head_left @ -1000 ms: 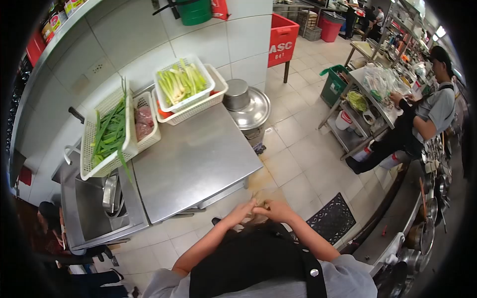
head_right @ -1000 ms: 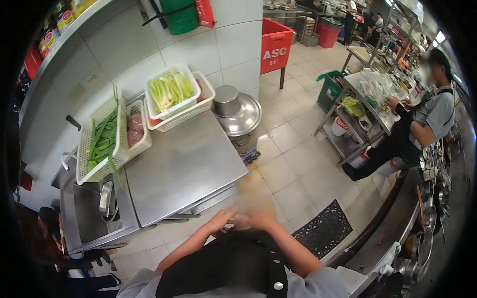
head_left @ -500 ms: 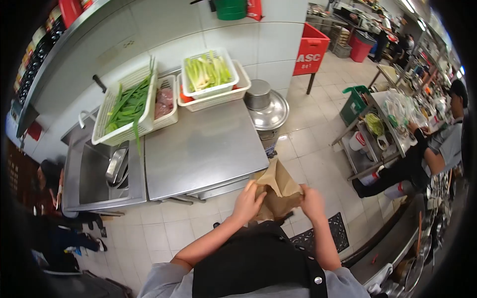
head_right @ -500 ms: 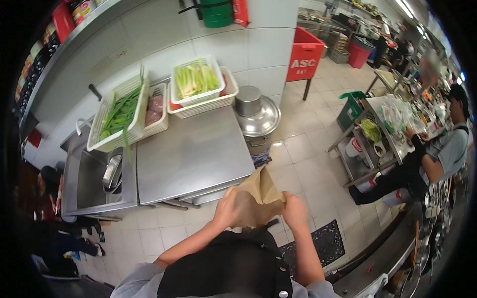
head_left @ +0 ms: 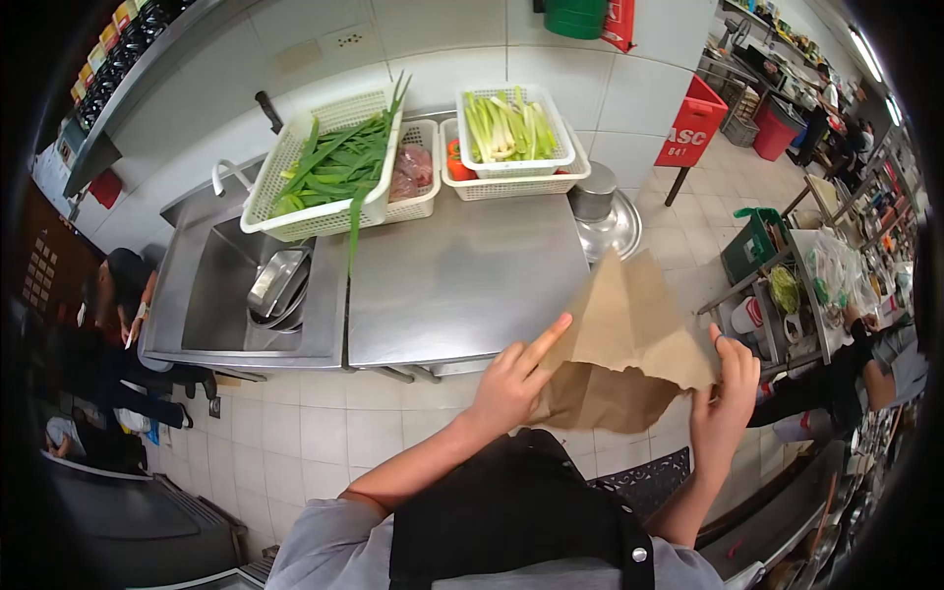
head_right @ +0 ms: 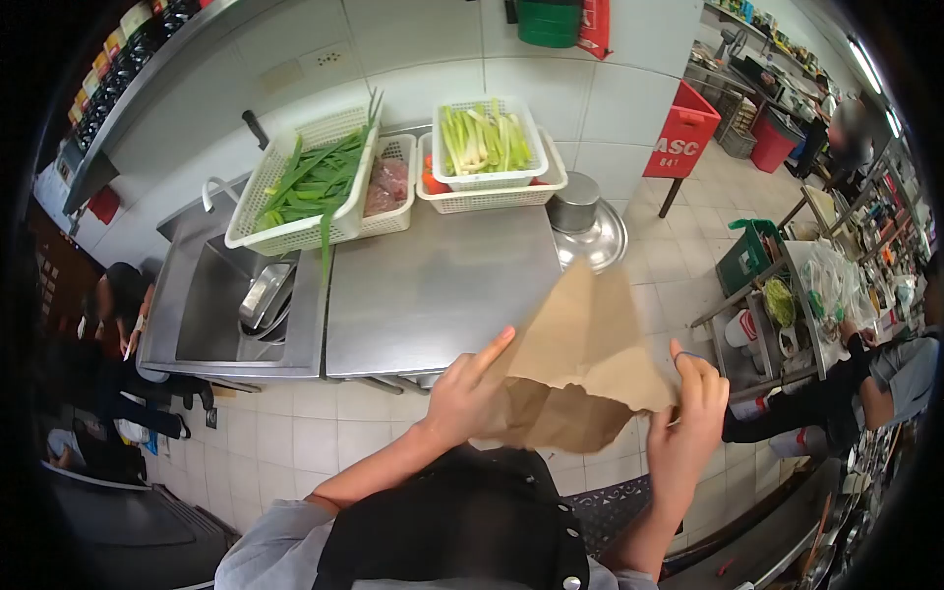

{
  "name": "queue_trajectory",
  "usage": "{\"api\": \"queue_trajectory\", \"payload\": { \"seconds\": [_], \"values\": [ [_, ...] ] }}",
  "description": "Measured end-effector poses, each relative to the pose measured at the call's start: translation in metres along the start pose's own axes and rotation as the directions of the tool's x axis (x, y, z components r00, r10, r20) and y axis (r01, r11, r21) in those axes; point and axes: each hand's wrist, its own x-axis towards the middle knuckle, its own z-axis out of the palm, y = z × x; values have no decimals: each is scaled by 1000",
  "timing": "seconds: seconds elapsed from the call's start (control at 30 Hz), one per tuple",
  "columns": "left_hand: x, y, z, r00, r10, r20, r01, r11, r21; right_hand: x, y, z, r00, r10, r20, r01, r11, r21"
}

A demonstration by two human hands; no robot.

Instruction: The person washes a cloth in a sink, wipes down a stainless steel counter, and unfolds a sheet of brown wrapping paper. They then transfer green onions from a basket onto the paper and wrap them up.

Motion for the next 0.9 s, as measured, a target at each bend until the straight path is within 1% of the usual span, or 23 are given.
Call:
{"api": "queue_trajectory", "payload": {
  "seconds": [0.03, 0.07, 0.1, 0.17, 0.2, 0.27, 0.33, 0.37, 0.4, 0.43, 0.5, 0.53, 0.57, 0.6, 0.67, 0.7, 0.77, 0.8, 0.87, 0.9],
  "values": [
    [2, -2, -6, 998, 43, -47, -41, 998, 43, -1, -15, 3, 997, -54, 55, 61, 988, -142],
    [2, -4, -12, 992, 86, -92, -79, 993, 86, -2, -29, 8, 997, -60, 56, 68, 988, -137],
    [4, -4, -19, 992, 83, -95, -74, 993, 90, -4, -44, 12, 991, -96, 95, 103, 992, -74],
    [4, -4, -32, 995, 102, -22, -98, 988, 119, -8, -72, 21, 971, -171, 168, 164, 985, 55],
    [3, -4, -36, 995, 99, -23, -96, 988, 123, -9, -85, 24, 970, -175, 169, 168, 984, 58],
    [3, -1, -41, 995, 72, 65, -81, 987, 141, -12, -106, 28, 938, -303, 170, 279, 948, 152],
    [4, 2, -46, 995, 93, 38, -97, 988, 122, -12, -116, 38, 933, -318, 165, 300, 946, 125],
    [4, 2, -48, 994, 112, 12, -112, 988, 106, -12, -117, 44, 928, -335, 162, 322, 941, 101],
    [2, -1, -48, 993, 114, 9, -115, 988, 106, -13, -116, 49, 937, -328, 122, 321, 944, 73],
    [-1, -6, -48, 991, 133, 17, -134, 983, 125, -12, -114, 48, 937, -330, 119, 323, 944, 73],
    [-7, -11, -53, 988, 151, 25, -153, 977, 146, -9, -104, 45, 936, -332, 114, 338, 940, -40],
    [-9, -12, -58, 983, 177, 48, -182, 977, 112, -8, -101, 45, 947, -319, 35, 321, 946, -44],
    [-10, -12, -61, 976, 205, 71, -210, 975, 76, -7, -99, 42, 947, -320, 33, 322, 946, -44],
    [-10, -11, -62, 976, 205, 70, -211, 975, 77, -6, -98, 38, 943, -331, 32, 332, 940, -78],
    [-10, -4, -65, 973, 184, 140, -194, 979, 61, -8, -99, 33, 927, -373, 30, 374, 918, -135],
    [-7, 0, -68, 972, 187, 141, -196, 979, 59, -9, -99, 34, 928, -371, 29, 372, 918, -137],
    [2, 7, -74, 978, 209, 24, -210, 976, 57, -12, -98, 35, 906, -419, 54, 423, 899, -117],
    [3, 8, -74, 977, 210, 26, -211, 976, 54, -13, -99, 34, 908, -416, 55, 420, 900, -117],
    [4, 10, -73, 979, 202, -35, -203, 979, -34, -16, -101, 33, 892, -442, 94, 451, 883, -132],
    [3, 10, -68, 978, 203, -35, -205, 978, -36, -17, -102, 33, 893, -440, 94, 449, 883, -134]
  ]
}}
